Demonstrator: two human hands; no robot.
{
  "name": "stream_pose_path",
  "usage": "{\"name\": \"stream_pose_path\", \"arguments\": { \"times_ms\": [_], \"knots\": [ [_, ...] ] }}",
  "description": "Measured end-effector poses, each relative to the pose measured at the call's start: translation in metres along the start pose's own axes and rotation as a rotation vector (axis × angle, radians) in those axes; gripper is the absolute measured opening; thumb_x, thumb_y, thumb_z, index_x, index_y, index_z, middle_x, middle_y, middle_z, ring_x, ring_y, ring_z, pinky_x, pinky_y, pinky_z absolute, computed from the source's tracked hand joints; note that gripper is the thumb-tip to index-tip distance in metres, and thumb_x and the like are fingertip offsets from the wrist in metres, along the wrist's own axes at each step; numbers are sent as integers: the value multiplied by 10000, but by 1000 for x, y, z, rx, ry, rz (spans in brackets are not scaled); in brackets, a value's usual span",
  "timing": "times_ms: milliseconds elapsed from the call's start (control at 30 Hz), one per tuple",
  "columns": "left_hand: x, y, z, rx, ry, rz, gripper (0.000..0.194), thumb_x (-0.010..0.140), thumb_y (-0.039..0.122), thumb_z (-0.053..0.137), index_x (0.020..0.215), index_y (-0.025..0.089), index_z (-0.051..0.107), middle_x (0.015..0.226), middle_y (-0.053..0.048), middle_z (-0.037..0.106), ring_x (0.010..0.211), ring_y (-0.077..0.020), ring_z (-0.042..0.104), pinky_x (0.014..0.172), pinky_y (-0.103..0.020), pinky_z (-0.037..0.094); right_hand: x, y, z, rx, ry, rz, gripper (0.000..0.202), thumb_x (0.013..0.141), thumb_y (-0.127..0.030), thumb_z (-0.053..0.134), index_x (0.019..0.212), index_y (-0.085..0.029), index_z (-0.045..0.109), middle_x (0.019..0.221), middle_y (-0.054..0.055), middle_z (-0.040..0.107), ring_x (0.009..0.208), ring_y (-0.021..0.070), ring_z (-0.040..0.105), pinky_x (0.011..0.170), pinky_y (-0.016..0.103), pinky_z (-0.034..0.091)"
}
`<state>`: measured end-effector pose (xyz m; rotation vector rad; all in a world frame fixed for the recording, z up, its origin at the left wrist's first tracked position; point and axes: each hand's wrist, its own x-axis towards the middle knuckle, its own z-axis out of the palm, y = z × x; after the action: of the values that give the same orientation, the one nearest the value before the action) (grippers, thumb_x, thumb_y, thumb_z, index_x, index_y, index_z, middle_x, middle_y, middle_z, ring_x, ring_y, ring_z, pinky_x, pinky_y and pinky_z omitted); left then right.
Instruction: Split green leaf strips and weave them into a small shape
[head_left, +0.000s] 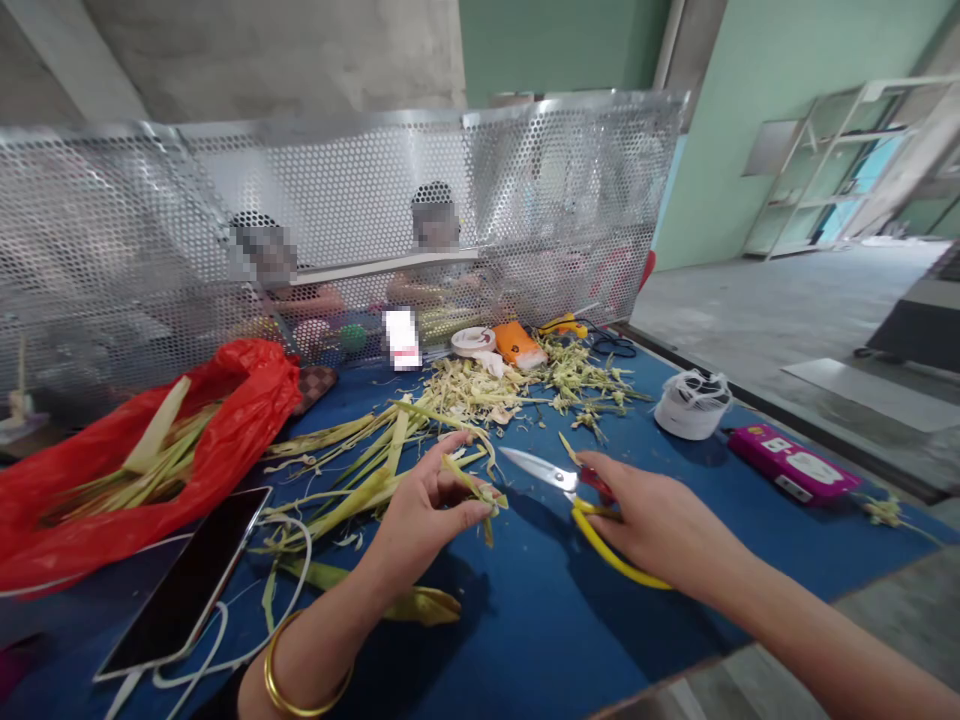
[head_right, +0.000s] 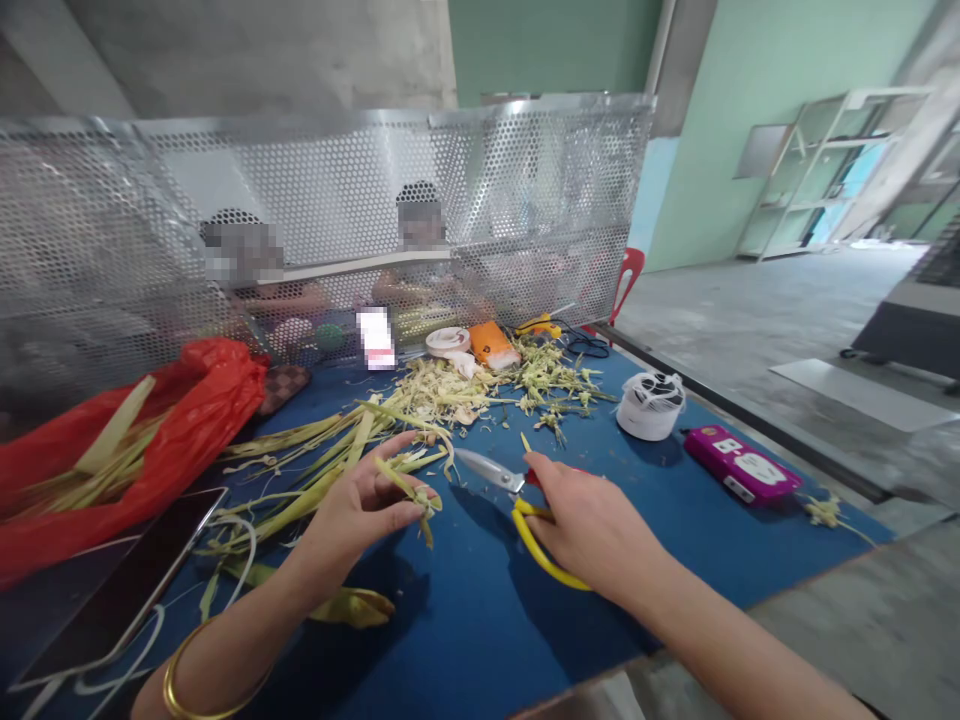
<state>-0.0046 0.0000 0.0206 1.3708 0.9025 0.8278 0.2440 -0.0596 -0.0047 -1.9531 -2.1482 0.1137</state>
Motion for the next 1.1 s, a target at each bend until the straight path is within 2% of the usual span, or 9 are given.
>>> {"name": "stream_pose_path", "arguments": {
  "times_ms": [133, 267, 367, 467, 633, 700, 833, 967, 1100],
  "knots": [
    [-2, 2, 0, 2, -6, 12, 891, 673, 234, 761, 1421, 156, 285, 829, -50, 715, 769, -175, 633, 718, -296, 482, 13, -21, 8, -64, -82, -88, 303, 795, -242, 545, 1077, -140, 594, 873, 112, 682, 809, 261, 656, 654, 304, 445],
    [-2, 2, 1, 22, 0, 43, 922, 651, 203, 759, 1430, 167, 268, 887, -52, 697, 698, -135, 595, 684, -278, 484, 26, -41, -10, -51, -38, -154, 191, 849, -255, 504, 844, -162, 672, 811, 107, 644, 768, 238, 631, 634, 297, 418],
    [-2, 2, 2, 18, 41, 70, 957, 622, 179, 767, 1433, 187, 259, 974, -50, 650, 631, -82, 547, 668, -257, 484, 45, -55, -23, 337, 59, -203, 220, 884, -251, 480, 914, -202, 692, 846, 56, 653, 759, 173, 607, 663, 268, 419],
    [-1, 1, 0, 1, 82, 105, 965, 614, 175, 760, 1433, 218, 250, 1072, -59, 580, 615, -59, 549, 666, -258, 495, 64, -67, -23, 735, -95, -214, 171, 817, -309, 574, 833, -183, 689, 713, 7, 635, 652, 134, 553, 592, 236, 399],
    [2, -4, -4, 73, 89, 159, 932, 634, 154, 722, 1426, 227, 235, 1262, -124, 484, 607, -53, 565, 634, -259, 494, 74, -74, -9, 1068, -349, -117, 208, 764, -345, 593, 740, -146, 649, 603, -16, 568, 559, 104, 478, 550, 226, 375],
    [3, -6, -5, 98, 87, 141, 911, 643, 147, 711, 1424, 227, 248, 1280, -129, 475, 611, -54, 563, 647, -267, 498, 73, -74, -3, 1110, -316, -97, 199, 737, -336, 617, 694, -142, 636, 582, -20, 552, 553, 102, 459, 559, 231, 370],
    [5, -11, -4, 67, 87, 84, 906, 622, 140, 726, 1412, 214, 289, 1248, -122, 495, 632, -61, 565, 676, -280, 499, 72, -75, 7, 989, -125, -150, 170, 755, -283, 594, 640, -158, 590, 581, -31, 506, 570, 104, 422, 560, 230, 335],
    [7, -14, -2, -28, 77, 33, 905, 587, 147, 751, 1389, 182, 333, 1095, -76, 565, 615, -59, 542, 624, -247, 475, 70, -76, 11, 834, 34, -222, 198, 810, -257, 535, 630, -175, 526, 620, -28, 480, 611, 114, 420, 582, 231, 331],
    [7, -14, -2, -35, 72, 15, 872, 587, 135, 749, 1368, 161, 362, 937, -30, 617, 585, -59, 519, 606, -231, 459, 69, -74, 12, 891, 122, -152, 210, 849, -297, 495, 674, -185, 518, 607, -34, 468, 587, 115, 422, 568, 231, 341]
  ]
}}
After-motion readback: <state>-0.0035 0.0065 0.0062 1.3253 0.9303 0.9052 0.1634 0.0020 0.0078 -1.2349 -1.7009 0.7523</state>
